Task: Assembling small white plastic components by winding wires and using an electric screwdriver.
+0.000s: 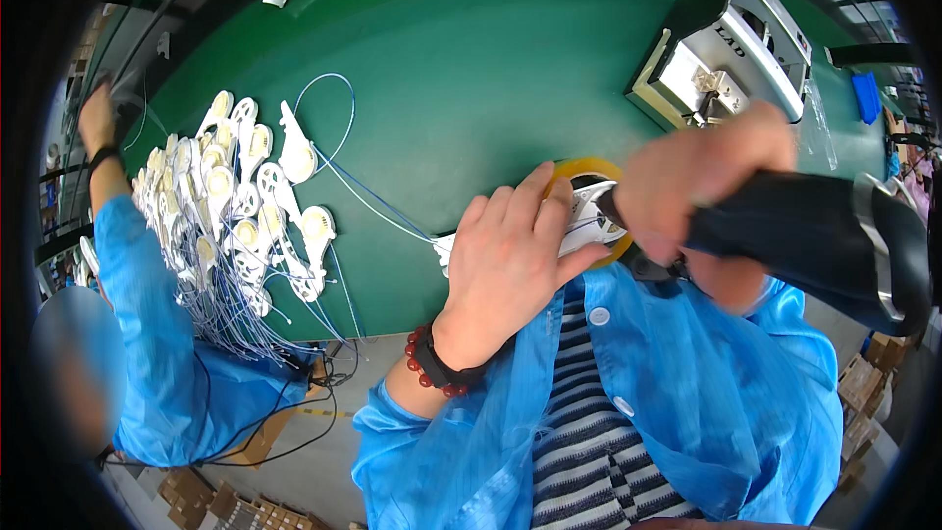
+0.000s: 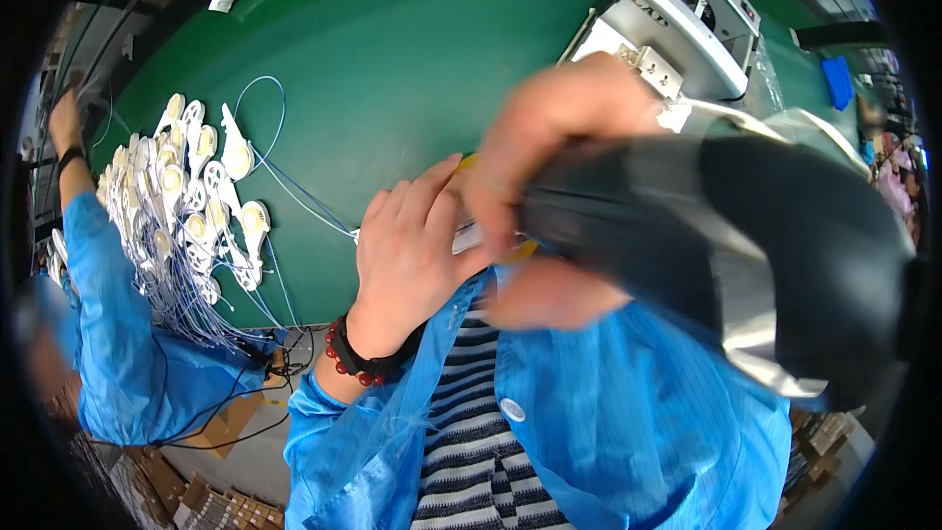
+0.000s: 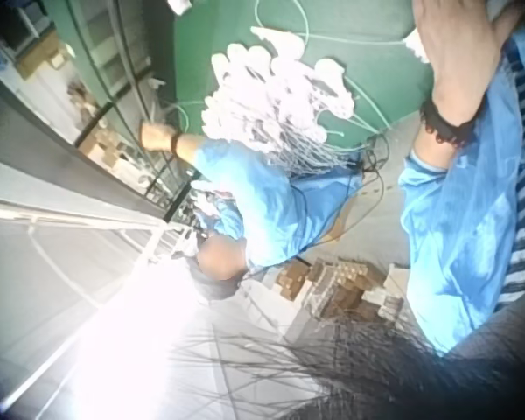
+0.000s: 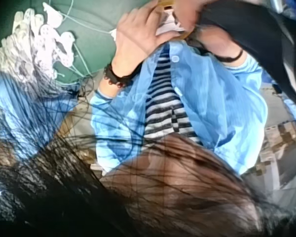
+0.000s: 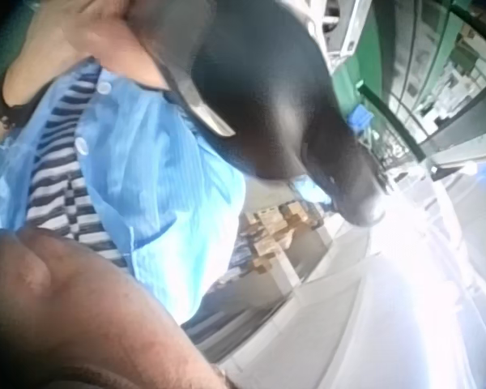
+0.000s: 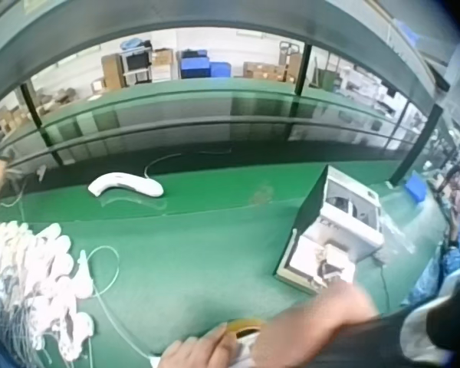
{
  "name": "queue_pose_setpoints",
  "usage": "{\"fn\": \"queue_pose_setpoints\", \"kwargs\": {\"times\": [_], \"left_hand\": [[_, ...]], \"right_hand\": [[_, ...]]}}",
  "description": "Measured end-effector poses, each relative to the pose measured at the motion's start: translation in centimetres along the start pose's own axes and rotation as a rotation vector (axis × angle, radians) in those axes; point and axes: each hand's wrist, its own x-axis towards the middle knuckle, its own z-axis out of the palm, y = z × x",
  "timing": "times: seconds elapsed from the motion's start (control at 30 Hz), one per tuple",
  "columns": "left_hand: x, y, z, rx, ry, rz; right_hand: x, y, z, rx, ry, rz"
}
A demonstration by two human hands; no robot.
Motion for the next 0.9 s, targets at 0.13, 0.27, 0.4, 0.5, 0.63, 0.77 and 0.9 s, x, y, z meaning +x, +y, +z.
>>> {"fn": "queue_pose_setpoints", "kwargs": {"times": [0.13, 0.27, 0.4, 0.5, 0.63, 0.77, 0.9], "left_hand": [[0.4, 0.1, 0.3, -0.026, 0.033, 0.001], [-0.1, 0.4, 0.0, -0.012, 0.043, -0.039], [0.2, 0.3, 0.1, -0.003, 0.043, -0.019], [0.3, 0.6, 0.2, 0.004, 0.042, -0.018], [0.5, 0.8, 0.6, 0.005, 0.054, -0.019], [0.9, 1.0, 0.8, -0.03, 0.036, 0.024], [0.2, 0.7, 0.4, 0.088, 0.046, 0.05]], "right_hand": [[-1.0, -2.7, -1.1, -0.052, 0.266, -0.233], [-3.4, -3.9, -4.7, -0.239, 0.543, -0.256], [-4.5, -3.9, -5.7, -0.337, 0.664, -0.285], [-4.7, -3.3, -6.0, -0.341, 0.66, -0.3], [-4.2, -2.6, -6.1, -0.388, 0.695, -0.299], [-4.8, -2.7, -6.6, -0.389, 0.71, -0.312], [-3.8, -1.9, -5.4, -0.535, 0.84, -0.246]]}}
